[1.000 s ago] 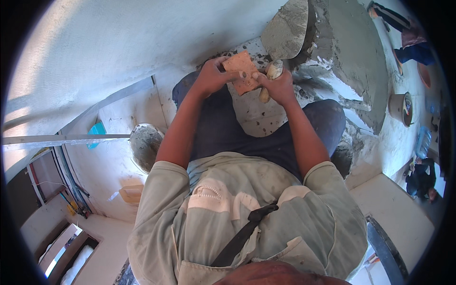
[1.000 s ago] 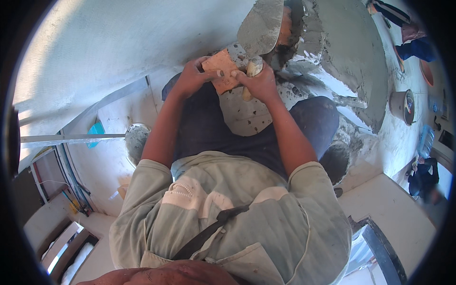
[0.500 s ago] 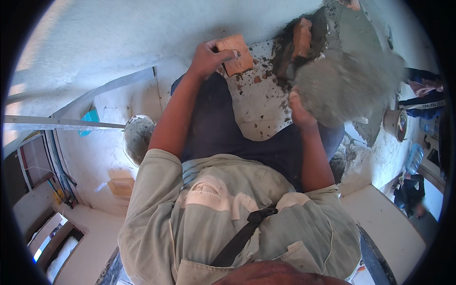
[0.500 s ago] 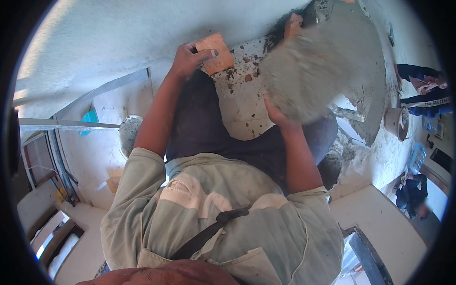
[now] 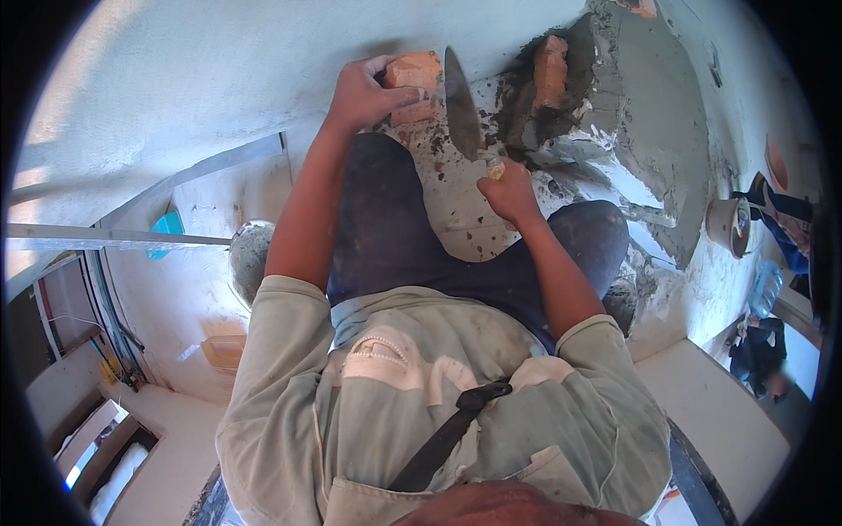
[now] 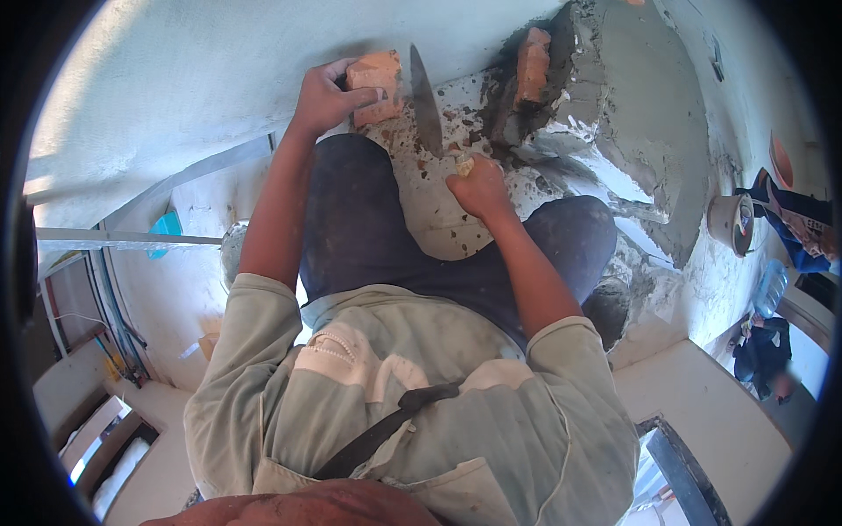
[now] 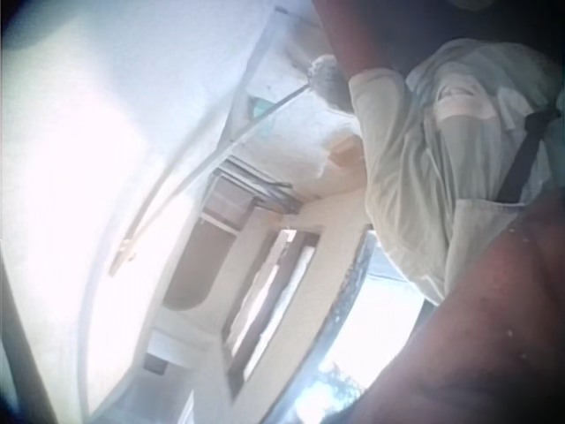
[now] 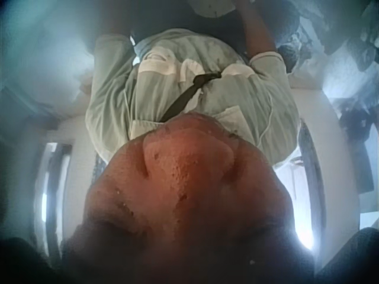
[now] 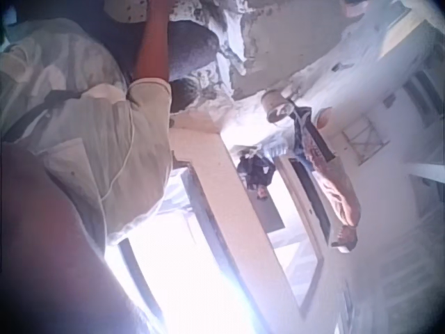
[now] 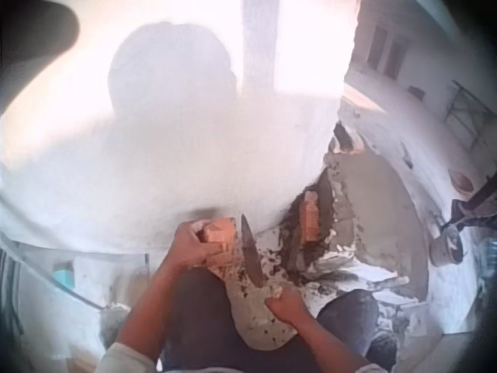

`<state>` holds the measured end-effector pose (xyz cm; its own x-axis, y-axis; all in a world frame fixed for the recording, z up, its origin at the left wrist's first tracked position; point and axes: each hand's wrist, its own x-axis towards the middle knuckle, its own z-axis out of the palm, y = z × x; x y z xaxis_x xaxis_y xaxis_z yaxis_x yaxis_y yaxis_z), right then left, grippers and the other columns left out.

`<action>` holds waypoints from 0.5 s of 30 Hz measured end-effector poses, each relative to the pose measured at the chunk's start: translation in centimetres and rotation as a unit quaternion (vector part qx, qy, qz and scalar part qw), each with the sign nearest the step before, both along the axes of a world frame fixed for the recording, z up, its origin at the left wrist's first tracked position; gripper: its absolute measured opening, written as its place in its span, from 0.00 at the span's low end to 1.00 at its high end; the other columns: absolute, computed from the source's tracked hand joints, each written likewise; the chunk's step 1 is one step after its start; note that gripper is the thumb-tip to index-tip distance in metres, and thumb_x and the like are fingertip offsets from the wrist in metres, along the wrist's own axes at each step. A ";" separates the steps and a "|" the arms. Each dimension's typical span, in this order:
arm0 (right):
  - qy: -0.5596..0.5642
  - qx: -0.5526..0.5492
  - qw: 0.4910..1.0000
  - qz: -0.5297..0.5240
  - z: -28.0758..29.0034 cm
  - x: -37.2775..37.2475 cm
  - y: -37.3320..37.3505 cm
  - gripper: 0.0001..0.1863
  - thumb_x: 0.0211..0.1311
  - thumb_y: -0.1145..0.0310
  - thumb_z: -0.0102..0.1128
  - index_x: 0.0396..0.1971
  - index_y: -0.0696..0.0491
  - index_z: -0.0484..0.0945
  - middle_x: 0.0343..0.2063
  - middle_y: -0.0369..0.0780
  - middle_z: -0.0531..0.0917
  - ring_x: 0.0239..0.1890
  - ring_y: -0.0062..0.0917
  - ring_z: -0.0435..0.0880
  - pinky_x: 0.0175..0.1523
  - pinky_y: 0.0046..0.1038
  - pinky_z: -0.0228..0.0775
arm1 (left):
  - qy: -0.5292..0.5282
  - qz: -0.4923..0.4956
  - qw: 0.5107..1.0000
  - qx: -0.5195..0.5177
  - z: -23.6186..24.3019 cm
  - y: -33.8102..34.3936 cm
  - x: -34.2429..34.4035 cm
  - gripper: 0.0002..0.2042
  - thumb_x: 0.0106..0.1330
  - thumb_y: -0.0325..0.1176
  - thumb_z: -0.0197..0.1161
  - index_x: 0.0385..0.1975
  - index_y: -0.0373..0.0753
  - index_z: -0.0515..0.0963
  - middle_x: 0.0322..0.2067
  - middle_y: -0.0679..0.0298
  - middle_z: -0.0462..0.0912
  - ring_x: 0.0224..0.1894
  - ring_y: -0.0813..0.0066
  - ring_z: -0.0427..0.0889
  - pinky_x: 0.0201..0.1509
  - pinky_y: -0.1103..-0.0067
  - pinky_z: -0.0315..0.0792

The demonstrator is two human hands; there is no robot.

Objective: The person applies mortar to a masonry surface using a trowel and places bricks into the mortar, pressing them down by hand.

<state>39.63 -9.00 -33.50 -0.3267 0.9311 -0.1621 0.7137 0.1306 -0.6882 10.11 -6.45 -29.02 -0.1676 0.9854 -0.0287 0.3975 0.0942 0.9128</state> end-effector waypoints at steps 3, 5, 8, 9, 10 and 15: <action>-0.002 -0.019 0.999 -0.032 -0.5 1.0 -0.9 0.27 0.46 0.63 0.62 0.47 0.64 0.78 0.41 0.59 0.83 0.50 0.52 0.80 0.57 0.41 0.71 | -0.127 0.024 0.991 -0.032 -1.6 -1.0 -1.2 0.22 0.52 0.30 0.74 0.48 0.30 0.81 0.38 0.60 0.86 0.40 0.75 0.84 0.49 0.76 0.77; 0.190 0.009 0.979 -0.075 2.7 1.0 -1.5 0.23 0.46 0.64 0.62 0.40 0.65 0.78 0.35 0.59 0.82 0.42 0.53 0.81 0.49 0.42 0.73 | -0.136 0.040 0.989 -0.036 -2.3 -1.1 -1.8 0.22 0.51 0.31 0.75 0.47 0.29 0.81 0.37 0.59 0.86 0.38 0.76 0.84 0.45 0.78 0.78; 0.395 0.027 0.908 -0.141 8.0 -0.5 -2.1 0.21 0.46 0.66 0.62 0.38 0.67 0.78 0.30 0.57 0.82 0.37 0.48 0.83 0.44 0.41 0.75 | -0.140 0.034 0.989 -0.018 -1.1 0.1 -1.3 0.22 0.51 0.31 0.75 0.46 0.29 0.82 0.35 0.58 0.86 0.37 0.76 0.85 0.42 0.79 0.79; 0.356 0.024 0.925 -0.130 7.2 -1.0 -2.2 0.20 0.47 0.67 0.61 0.38 0.66 0.78 0.30 0.55 0.82 0.36 0.45 0.84 0.42 0.39 0.75 | -0.141 0.030 0.989 -0.016 -1.0 0.1 -0.9 0.21 0.51 0.31 0.75 0.45 0.29 0.82 0.35 0.58 0.86 0.37 0.76 0.85 0.42 0.79 0.79; 0.314 0.016 0.942 -0.120 6.4 -1.5 -2.6 0.19 0.47 0.68 0.61 0.38 0.66 0.78 0.29 0.53 0.83 0.36 0.41 0.84 0.41 0.37 0.76 | -0.138 0.020 0.990 -0.024 -1.0 -0.1 -0.6 0.21 0.52 0.31 0.74 0.46 0.29 0.82 0.35 0.58 0.86 0.38 0.76 0.84 0.43 0.78 0.78; -0.025 0.017 0.999 -0.044 -0.7 -1.2 -2.5 0.18 0.52 0.75 0.55 0.44 0.63 0.79 0.35 0.49 0.85 0.45 0.29 0.85 0.50 0.27 0.73 | 0.050 -0.003 0.996 -0.075 -2.6 -0.8 -1.8 0.20 0.52 0.32 0.74 0.44 0.29 0.82 0.35 0.59 0.86 0.38 0.76 0.84 0.45 0.77 0.78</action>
